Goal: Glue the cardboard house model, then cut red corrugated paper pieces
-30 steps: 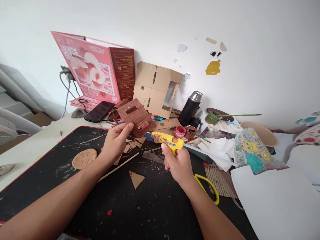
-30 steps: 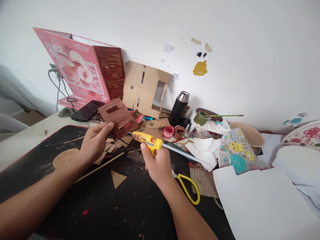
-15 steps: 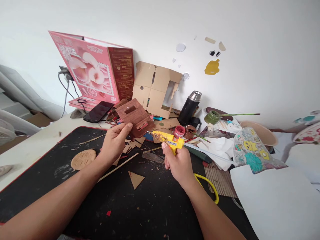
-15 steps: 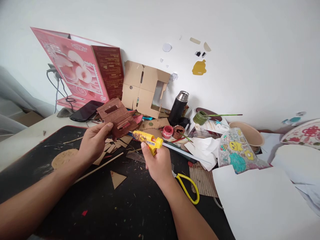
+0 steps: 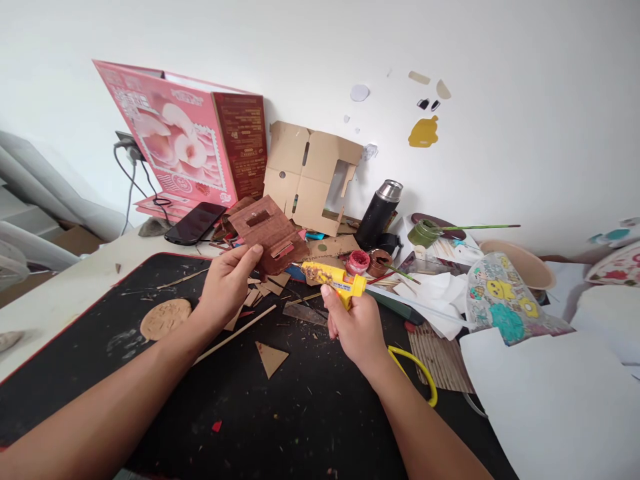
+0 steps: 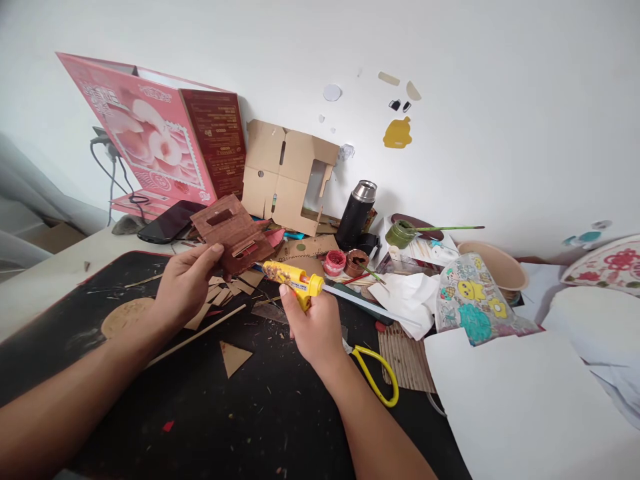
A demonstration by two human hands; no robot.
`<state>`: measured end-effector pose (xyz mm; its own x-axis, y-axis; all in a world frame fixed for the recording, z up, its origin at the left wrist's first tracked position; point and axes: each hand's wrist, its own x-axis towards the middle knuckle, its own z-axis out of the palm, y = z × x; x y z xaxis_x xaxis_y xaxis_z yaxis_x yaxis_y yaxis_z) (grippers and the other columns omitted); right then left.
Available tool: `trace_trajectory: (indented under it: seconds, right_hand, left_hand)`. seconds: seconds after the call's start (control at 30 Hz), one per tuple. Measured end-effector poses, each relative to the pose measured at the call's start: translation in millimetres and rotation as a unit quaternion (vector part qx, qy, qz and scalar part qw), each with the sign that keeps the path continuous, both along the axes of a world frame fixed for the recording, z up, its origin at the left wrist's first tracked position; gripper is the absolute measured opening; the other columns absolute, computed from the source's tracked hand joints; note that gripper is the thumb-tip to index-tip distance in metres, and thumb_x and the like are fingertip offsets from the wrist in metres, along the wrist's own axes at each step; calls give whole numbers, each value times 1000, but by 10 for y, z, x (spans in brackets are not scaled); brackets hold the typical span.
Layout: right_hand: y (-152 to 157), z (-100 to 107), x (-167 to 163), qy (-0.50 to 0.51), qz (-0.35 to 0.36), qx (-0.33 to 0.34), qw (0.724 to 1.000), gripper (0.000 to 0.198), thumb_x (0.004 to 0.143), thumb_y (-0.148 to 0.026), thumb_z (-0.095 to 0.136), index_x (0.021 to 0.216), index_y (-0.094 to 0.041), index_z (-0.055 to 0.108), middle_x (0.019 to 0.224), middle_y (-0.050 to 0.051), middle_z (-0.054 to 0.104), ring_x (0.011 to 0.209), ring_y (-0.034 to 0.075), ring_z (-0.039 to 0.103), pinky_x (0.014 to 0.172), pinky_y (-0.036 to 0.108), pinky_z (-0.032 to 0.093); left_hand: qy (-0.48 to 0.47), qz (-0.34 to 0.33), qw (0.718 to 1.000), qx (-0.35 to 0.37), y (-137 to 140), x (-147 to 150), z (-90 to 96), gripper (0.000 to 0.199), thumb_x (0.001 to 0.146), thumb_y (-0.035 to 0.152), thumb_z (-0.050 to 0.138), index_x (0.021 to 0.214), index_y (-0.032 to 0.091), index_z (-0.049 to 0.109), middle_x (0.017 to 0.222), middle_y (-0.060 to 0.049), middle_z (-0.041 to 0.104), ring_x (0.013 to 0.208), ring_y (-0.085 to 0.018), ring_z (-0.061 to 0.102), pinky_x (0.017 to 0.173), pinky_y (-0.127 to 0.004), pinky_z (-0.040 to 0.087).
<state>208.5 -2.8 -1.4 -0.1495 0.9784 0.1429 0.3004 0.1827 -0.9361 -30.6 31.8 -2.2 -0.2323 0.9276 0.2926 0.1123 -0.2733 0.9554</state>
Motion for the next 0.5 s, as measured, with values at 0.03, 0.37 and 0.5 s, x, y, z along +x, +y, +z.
trace_trajectory:
  seconds: [0.03,0.37,0.5]
  right_hand:
    - [-8,8,-10,0,3,3,1000,60,104,-64,57,59,-25,50,41,-2,50,38,14,54,45,26,41]
    - [-14,19,0,3,-4,-5,1000,60,104,-66,57,60,-24,52,42,-2,51,38,14,55,46,25,43]
    - [7,-13,20,6,-11,-7,1000,60,104,-68,57,63,-24,54,42,-3,52,39,15,55,47,26,44]
  left_hand:
    - [-5,-8,1000,3,2,-2,-3,42,97,51,66,66,22,66,67,-2,64,65,-20,56,62,-31,48]
    - [-26,-28,999,1,-5,-15,-2,42,100,45,65,65,22,68,67,-2,65,66,-19,55,62,-31,45]
    - [-27,-35,999,4,6,-29,-27,42,101,45,65,66,22,69,68,-2,67,67,-19,56,63,-31,45]
